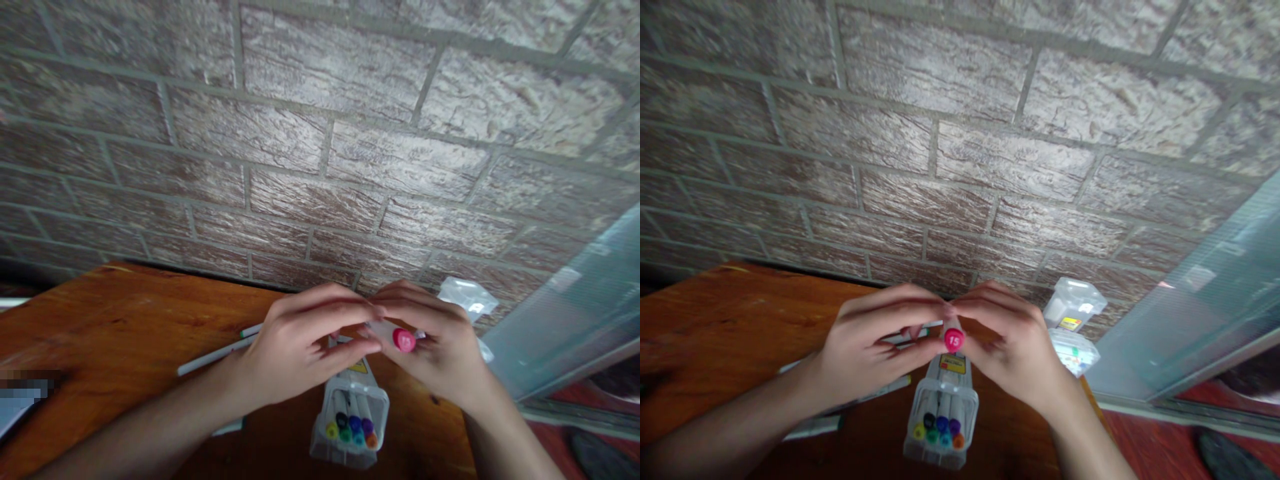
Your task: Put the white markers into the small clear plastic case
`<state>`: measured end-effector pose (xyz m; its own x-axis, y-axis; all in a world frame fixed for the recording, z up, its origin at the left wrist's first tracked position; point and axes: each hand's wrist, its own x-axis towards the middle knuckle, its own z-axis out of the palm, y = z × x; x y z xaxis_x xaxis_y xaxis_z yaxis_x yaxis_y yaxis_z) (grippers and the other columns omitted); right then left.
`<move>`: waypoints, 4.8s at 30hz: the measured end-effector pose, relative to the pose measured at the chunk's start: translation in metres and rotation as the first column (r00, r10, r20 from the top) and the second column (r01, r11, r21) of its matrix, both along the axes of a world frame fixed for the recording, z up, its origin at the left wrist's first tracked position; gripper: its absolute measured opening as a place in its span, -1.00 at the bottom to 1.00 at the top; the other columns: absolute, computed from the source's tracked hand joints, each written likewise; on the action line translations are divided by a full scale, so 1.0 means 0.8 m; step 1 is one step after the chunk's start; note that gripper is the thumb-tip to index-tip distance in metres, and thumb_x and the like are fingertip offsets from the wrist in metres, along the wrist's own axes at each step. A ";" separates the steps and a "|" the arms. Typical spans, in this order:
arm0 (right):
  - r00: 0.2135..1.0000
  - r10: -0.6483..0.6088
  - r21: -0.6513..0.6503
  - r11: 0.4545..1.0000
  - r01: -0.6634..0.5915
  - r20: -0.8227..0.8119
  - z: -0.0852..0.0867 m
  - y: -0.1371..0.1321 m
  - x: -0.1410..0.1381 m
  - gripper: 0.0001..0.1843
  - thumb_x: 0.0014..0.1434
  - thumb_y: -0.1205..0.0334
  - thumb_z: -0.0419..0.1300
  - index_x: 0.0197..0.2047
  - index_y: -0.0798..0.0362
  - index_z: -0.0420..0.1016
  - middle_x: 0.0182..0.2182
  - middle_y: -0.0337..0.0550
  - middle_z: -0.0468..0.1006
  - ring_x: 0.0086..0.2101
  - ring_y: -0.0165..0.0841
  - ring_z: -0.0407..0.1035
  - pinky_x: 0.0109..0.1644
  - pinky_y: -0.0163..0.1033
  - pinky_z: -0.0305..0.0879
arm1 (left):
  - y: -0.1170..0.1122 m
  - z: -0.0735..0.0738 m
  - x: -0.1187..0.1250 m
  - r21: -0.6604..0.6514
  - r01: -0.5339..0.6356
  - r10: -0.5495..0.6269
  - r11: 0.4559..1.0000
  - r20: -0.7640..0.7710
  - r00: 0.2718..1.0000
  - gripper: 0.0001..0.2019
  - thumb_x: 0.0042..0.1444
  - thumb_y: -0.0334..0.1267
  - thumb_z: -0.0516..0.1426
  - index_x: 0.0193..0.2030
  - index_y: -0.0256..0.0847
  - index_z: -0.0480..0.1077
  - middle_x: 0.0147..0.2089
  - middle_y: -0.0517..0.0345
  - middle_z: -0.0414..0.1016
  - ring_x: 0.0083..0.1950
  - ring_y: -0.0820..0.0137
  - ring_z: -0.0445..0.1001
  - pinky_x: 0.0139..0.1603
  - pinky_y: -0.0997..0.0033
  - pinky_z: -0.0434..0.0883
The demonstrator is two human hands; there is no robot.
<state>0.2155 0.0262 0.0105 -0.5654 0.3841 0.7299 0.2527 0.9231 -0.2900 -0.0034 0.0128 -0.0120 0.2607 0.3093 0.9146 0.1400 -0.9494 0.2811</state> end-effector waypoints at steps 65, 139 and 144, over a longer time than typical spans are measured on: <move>0.999 0.041 -0.200 0.979 -0.042 -0.010 -0.003 0.002 0.002 -0.71 0.26 0.49 0.37 -0.03 -0.04 0.66 -0.18 -0.17 0.72 -0.20 -0.32 0.57 -0.09 -0.19 0.45 | 0.003 0.001 -0.003 -0.058 -0.070 0.067 0.996 -0.053 0.996 -0.77 0.15 -0.38 0.42 -0.05 -0.31 0.64 -0.13 0.03 0.65 -0.17 0.43 0.62 -0.15 0.53 0.55; 1.000 -0.011 -0.279 0.960 0.014 0.012 -0.011 0.001 -0.006 -0.76 0.20 0.45 0.40 -0.09 -0.02 0.66 -0.22 -0.22 0.73 -0.24 -0.34 0.59 -0.12 -0.25 0.46 | 0.002 -0.002 0.001 -0.321 0.000 0.035 0.947 0.102 0.994 -0.92 0.17 -0.36 0.39 -0.20 -0.24 0.62 -0.33 0.16 0.53 -0.41 0.50 0.41 -0.43 0.53 0.39; 0.999 -0.023 -0.327 0.944 0.029 0.022 -0.016 0.007 -0.006 -0.80 0.27 0.35 0.40 -0.03 0.00 0.66 -0.15 -0.19 0.74 -0.16 -0.33 0.62 -0.03 -0.25 0.47 | 0.013 0.002 -0.004 -0.518 0.180 -0.009 0.836 0.315 0.949 -0.88 0.19 -0.27 0.39 -0.20 -0.24 0.62 -0.49 0.23 0.50 -0.51 0.53 0.38 -0.53 0.57 0.29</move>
